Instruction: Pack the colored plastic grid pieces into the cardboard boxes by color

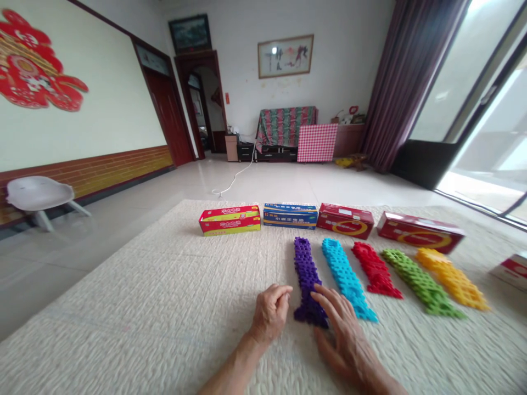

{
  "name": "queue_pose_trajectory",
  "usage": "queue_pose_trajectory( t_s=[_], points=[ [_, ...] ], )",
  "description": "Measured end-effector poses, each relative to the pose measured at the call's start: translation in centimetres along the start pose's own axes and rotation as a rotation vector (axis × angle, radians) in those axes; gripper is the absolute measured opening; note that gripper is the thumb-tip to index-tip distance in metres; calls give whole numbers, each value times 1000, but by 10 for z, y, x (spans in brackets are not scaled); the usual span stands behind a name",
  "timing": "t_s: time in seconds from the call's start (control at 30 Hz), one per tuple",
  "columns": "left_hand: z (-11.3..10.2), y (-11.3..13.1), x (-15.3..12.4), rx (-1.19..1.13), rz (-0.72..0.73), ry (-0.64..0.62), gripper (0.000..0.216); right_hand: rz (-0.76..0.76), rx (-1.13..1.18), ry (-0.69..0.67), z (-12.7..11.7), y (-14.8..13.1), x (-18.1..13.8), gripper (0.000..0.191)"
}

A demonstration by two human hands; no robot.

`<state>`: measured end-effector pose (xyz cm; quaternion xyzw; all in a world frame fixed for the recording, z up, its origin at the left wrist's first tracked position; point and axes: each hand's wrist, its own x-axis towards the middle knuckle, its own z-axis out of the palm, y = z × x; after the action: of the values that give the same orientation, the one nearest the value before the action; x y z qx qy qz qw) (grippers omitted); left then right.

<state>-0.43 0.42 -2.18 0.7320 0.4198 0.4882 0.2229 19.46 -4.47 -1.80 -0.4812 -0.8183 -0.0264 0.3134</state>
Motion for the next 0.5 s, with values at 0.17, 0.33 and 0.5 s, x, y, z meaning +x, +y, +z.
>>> queue_pose_trajectory(
  t_s=[0.17, 0.33, 0.5],
  points=[
    [-23, -9, 15, 39, -88, 73, 25, -60, -7, 78, -2, -4, 22, 53],
    [-94, -42, 66, 456, -142, 65, 29, -79, 10, 64, 30, -25, 88, 46],
    [-158, -83, 133, 631, -144, 92, 40, -128, 105, -50, 78, -45, 166, 53]
  ],
)
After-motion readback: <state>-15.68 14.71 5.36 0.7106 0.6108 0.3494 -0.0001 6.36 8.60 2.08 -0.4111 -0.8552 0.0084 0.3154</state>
